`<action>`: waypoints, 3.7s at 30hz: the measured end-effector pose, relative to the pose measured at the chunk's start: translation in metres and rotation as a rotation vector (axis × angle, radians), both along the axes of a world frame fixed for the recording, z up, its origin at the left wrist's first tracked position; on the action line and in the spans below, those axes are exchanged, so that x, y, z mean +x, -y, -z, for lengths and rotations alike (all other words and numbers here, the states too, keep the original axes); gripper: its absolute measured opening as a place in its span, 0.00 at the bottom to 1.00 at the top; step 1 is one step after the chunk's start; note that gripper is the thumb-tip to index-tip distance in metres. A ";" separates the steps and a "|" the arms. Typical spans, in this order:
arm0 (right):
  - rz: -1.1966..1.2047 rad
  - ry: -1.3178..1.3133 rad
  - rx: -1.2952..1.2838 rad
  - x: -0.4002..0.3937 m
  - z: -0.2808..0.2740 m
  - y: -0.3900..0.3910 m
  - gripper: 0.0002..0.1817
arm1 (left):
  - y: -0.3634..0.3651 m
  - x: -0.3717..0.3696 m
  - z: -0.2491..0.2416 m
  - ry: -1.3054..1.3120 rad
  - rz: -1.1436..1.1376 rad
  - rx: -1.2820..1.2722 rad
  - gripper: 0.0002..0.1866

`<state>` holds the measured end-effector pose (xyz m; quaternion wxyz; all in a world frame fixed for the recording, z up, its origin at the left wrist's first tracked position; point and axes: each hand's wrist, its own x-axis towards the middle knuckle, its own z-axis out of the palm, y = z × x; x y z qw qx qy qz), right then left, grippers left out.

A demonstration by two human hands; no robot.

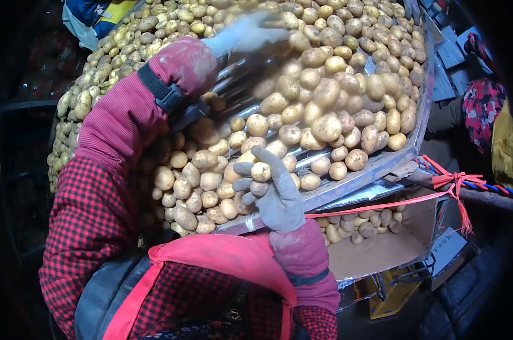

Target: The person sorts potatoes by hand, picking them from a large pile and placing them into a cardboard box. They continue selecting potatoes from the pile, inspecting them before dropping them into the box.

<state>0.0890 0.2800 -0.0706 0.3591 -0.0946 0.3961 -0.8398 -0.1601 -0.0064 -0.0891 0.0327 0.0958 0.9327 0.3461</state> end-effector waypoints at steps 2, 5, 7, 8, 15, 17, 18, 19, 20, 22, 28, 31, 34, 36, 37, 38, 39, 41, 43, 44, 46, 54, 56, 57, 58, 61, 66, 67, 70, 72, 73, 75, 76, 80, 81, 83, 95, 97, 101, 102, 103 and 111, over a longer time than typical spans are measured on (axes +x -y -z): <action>0.003 0.127 -0.085 -0.001 0.002 0.000 0.27 | -0.027 -0.003 -0.037 0.091 -0.159 0.154 0.32; 0.009 0.276 -0.176 -0.002 0.006 -0.001 0.29 | -0.058 0.040 -0.092 0.263 -0.152 0.404 0.34; 0.007 0.298 -0.185 -0.002 0.006 0.000 0.30 | -0.029 0.036 -0.086 0.276 -0.113 -0.022 0.35; 0.004 0.214 -0.138 -0.003 0.004 -0.001 0.29 | -0.003 0.026 -0.065 0.154 -0.055 -0.447 0.32; 0.024 0.372 -0.163 -0.005 0.007 0.001 0.29 | 0.013 0.075 -0.034 0.256 0.119 -0.871 0.20; 0.044 0.389 -0.170 -0.005 0.006 0.001 0.28 | 0.014 0.073 -0.030 0.243 0.093 -0.881 0.18; 0.059 0.298 -0.078 -0.004 0.003 0.002 0.27 | 0.016 0.077 -0.034 0.247 0.090 -0.880 0.18; 0.055 0.399 -0.175 -0.006 0.001 0.002 0.28 | 0.019 0.079 -0.040 0.278 0.077 -0.783 0.18; 0.052 0.499 -0.273 -0.008 -0.001 0.002 0.30 | 0.020 0.079 -0.046 0.307 0.067 -0.687 0.19; 0.085 0.418 -0.185 -0.007 -0.001 0.003 0.32 | -0.010 0.105 -0.081 0.358 0.012 -0.428 0.21; 0.137 0.487 -0.217 -0.004 0.004 0.004 0.42 | -0.046 0.164 -0.117 0.519 0.277 0.113 0.30; 0.085 0.563 -0.447 -0.005 0.015 -0.002 0.40 | -0.035 0.160 -0.103 0.477 0.226 -0.396 0.32; 0.055 0.600 -0.663 -0.005 0.023 -0.003 0.39 | -0.021 0.169 -0.064 0.474 0.423 -0.525 0.25; 0.075 0.601 -0.610 -0.004 0.016 -0.002 0.40 | -0.024 0.179 -0.050 0.241 0.444 -0.556 0.24; 0.106 0.551 -0.499 -0.004 0.011 -0.001 0.40 | -0.029 0.181 -0.051 0.272 0.426 -0.586 0.27; 0.129 0.506 -0.386 -0.003 0.009 -0.001 0.39 | -0.033 0.185 -0.051 0.309 0.400 -0.615 0.29; 0.124 0.506 -0.386 -0.002 0.008 -0.001 0.39 | -0.035 0.189 -0.046 0.324 0.388 -0.700 0.36; 0.142 0.501 -0.327 -0.004 0.005 0.001 0.39 | -0.035 0.200 -0.038 0.235 0.325 -0.649 0.40; 0.118 0.484 -0.360 -0.004 0.009 0.001 0.38 | -0.036 0.200 -0.038 0.273 0.278 -0.576 0.44; 0.116 0.479 -0.338 -0.004 0.009 0.000 0.38 | -0.036 0.197 -0.037 0.253 0.275 -0.625 0.39; 0.119 0.479 -0.341 -0.003 0.006 0.000 0.37 | -0.037 0.182 -0.039 0.375 0.208 -0.597 0.32; 0.122 0.497 -0.376 -0.002 0.014 -0.001 0.36 | -0.028 0.176 -0.060 -0.144 0.083 -0.428 0.21; 0.124 0.530 -0.393 -0.004 0.011 0.000 0.37 | -0.038 0.180 -0.081 -0.158 0.095 -0.366 0.18; 0.105 0.544 -0.452 -0.006 0.008 0.000 0.33 | -0.045 0.185 -0.088 -0.247 0.184 -0.250 0.18; 0.099 0.547 -0.451 -0.002 0.015 0.002 0.33 | -0.059 0.193 -0.095 -0.272 0.249 -0.159 0.20; 0.326 -0.159 0.137 0.004 0.022 0.005 0.22 | -0.095 0.214 -0.102 -0.278 0.463 -0.091 0.27; 0.460 -0.284 0.221 0.008 0.033 0.007 0.28 | -0.089 0.200 -0.112 -0.266 0.557 -0.011 0.32; 0.378 0.022 -0.002 0.005 0.041 -0.003 0.30 | -0.076 0.189 -0.114 -0.310 0.479 -0.024 0.30; 0.220 0.484 -0.315 -0.007 0.025 -0.006 0.33 | -0.002 0.136 -0.106 -0.344 0.219 -0.386 0.32; 0.153 0.636 -0.409 -0.010 0.016 -0.003 0.34 | 0.058 0.118 -0.117 -0.177 -0.071 -0.637 0.36; 0.153 0.655 -0.395 -0.009 0.014 -0.003 0.35 | 0.095 0.111 -0.114 -0.068 -0.167 -0.707 0.37; 0.162 0.667 -0.379 -0.009 0.011 -0.003 0.36 | 0.121 0.109 -0.105 0.180 -0.244 -0.865 0.40; 0.179 0.627 -0.306 -0.008 0.010 -0.002 0.36 | 0.112 0.111 -0.112 0.320 -0.226 -0.957 0.41; 0.201 0.559 -0.164 -0.008 0.001 0.000 0.36 | 0.081 0.118 -0.099 0.344 -0.042 -0.874 0.39; 0.155 0.669 -0.322 -0.010 0.007 -0.002 0.37 | 0.069 0.117 -0.100 0.397 -0.032 -0.820 0.37; 0.167 0.647 -0.291 -0.009 0.003 -0.001 0.37 | 0.030 0.121 -0.111 0.404 0.072 -0.819 0.35; 0.236 0.545 -0.233 -0.004 -0.008 0.003 0.35 | -0.006 0.144 -0.100 0.299 0.021 -0.460 0.32; 0.241 0.516 -0.254 -0.002 -0.002 0.003 0.33 | 0.024 0.114 -0.102 0.190 -0.104 -0.612 0.30; 0.170 0.420 -0.183 -0.004 0.008 -0.001 0.40 | 0.066 0.064 -0.069 0.298 -0.089 -0.919 0.28; 0.182 0.425 -0.175 -0.003 0.006 0.001 0.40 | 0.066 0.059 -0.059 0.332 -0.061 -0.965 0.28; 0.248 0.406 -0.198 -0.001 0.001 0.005 0.34 | 0.066 0.055 -0.047 0.369 -0.029 -1.013 0.27; 0.331 -0.091 -0.050 0.007 0.014 0.008 0.32 | 0.081 0.053 -0.051 0.438 -0.067 -0.746 0.25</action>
